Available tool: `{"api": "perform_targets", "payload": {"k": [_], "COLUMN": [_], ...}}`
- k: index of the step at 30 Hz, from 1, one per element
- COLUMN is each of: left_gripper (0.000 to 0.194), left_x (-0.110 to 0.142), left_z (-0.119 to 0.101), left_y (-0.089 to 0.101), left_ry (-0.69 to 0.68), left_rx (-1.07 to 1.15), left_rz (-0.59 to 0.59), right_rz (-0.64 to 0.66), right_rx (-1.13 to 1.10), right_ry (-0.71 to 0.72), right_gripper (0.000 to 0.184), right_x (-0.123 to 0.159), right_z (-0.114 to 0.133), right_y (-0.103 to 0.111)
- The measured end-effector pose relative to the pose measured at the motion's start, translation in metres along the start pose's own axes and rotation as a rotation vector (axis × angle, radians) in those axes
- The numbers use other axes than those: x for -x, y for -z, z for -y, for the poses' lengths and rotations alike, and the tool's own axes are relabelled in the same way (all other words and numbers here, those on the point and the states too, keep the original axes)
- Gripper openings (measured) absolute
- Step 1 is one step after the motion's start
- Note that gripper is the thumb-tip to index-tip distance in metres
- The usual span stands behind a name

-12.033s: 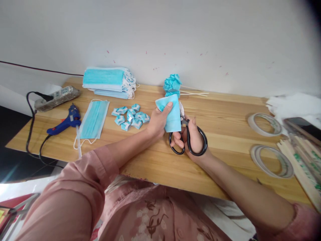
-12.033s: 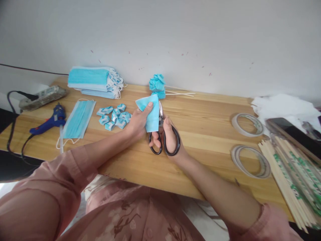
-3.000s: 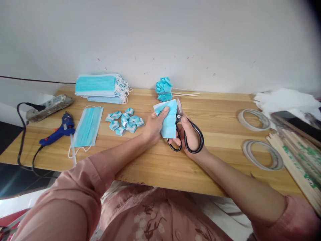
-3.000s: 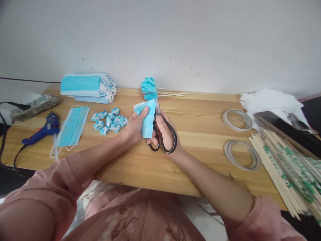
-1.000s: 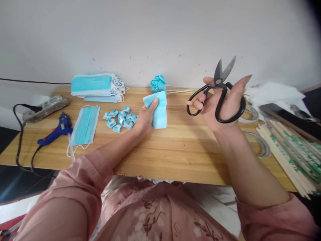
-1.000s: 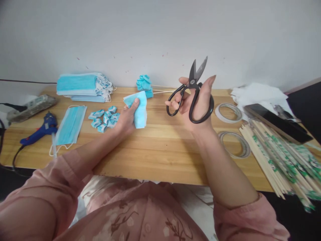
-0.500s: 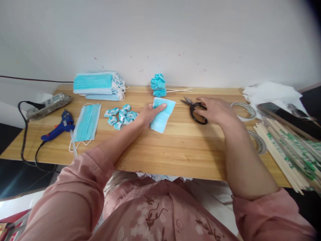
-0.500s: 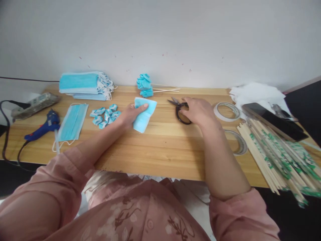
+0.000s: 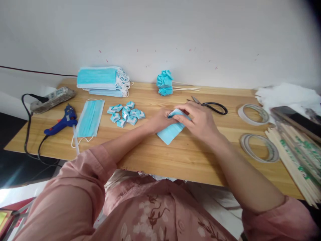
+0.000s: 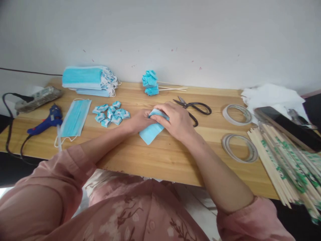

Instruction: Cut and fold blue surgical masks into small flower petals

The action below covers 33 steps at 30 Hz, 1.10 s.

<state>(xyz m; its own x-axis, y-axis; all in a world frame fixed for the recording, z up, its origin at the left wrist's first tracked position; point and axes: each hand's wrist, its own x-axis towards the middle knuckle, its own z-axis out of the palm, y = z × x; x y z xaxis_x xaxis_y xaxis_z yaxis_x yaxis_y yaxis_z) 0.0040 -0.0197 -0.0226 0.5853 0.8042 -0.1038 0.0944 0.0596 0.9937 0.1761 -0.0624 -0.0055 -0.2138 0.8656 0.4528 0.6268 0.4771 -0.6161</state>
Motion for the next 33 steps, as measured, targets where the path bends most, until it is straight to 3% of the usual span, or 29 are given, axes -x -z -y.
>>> {"api": "perform_targets", "payload": {"k": [5,10,13,17,23,27,33], "left_gripper": [0.023,0.041,0.047,0.044,0.038,0.032,0.025], "left_x": [-0.001,-0.004,-0.005,-0.007,-0.006,-0.006,-0.011], "left_z": [0.000,0.003,0.004,0.003,0.002,0.002,0.004], "left_y": [0.001,0.011,0.015,0.016,0.020,0.021,0.015], "left_ry": [0.003,-0.046,-0.056,-0.081,-0.087,0.003,0.124], "left_rx": [0.068,0.138,0.148,0.143,0.122,0.173,0.443], "left_rz": [0.047,-0.082,-0.171,-0.238,-0.230,-0.197,-0.119], "right_rz": [-0.159,-0.383,-0.451,-0.470,-0.481,-0.445,-0.442], "right_rx": [0.100,0.141,0.145,0.139,0.147,0.153,0.176], "right_ry": [-0.080,-0.195,-0.218,-0.225,-0.237,-0.240,-0.234], "right_gripper": [0.028,0.032,0.038,0.040,0.035,0.034,0.035], "right_x": [0.002,-0.001,-0.003,-0.004,-0.004,-0.003,-0.002], "right_z": [-0.007,-0.013,-0.017,-0.021,-0.023,-0.025,-0.028], "right_y": [-0.002,0.010,0.012,0.010,0.012,0.015,0.013]}}
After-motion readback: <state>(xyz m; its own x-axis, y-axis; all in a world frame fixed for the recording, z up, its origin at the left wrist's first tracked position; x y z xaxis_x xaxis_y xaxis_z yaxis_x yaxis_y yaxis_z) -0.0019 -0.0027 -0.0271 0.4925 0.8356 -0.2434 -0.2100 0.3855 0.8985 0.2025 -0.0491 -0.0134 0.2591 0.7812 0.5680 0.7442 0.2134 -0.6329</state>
